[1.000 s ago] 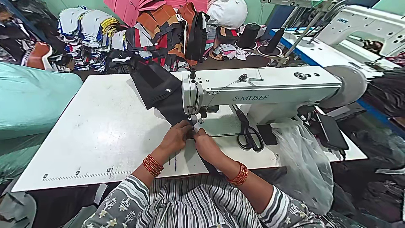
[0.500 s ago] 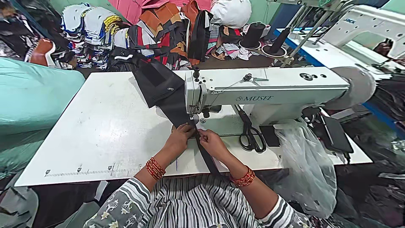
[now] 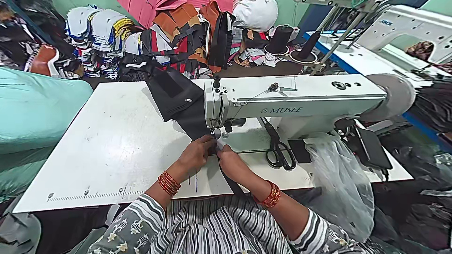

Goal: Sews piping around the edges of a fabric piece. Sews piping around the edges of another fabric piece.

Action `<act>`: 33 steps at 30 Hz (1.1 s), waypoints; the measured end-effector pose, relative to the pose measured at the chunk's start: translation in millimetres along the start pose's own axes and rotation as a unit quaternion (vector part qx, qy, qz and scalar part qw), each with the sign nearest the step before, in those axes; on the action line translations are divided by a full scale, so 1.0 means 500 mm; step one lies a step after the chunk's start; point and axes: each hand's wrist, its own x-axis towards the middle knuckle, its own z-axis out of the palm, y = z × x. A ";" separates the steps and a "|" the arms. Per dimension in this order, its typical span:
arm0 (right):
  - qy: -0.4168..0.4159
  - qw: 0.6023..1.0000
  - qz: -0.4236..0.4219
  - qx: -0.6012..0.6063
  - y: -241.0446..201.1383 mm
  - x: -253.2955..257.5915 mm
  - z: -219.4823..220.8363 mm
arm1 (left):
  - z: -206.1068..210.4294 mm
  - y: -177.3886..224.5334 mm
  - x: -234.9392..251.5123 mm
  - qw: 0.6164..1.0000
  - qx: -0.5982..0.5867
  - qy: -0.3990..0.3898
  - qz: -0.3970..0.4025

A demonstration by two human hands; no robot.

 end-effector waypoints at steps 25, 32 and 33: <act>0.037 0.998 -0.007 0.041 -0.004 0.035 -0.004 | 0.011 -0.035 0.018 0.998 0.056 -0.009 0.029; 0.036 0.999 0.008 0.030 -0.010 0.064 -0.015 | -0.009 -0.044 0.044 0.998 0.043 -0.037 -0.010; 0.042 0.998 0.004 0.039 -0.007 0.064 -0.014 | -0.007 -0.048 0.042 0.999 0.028 -0.022 -0.007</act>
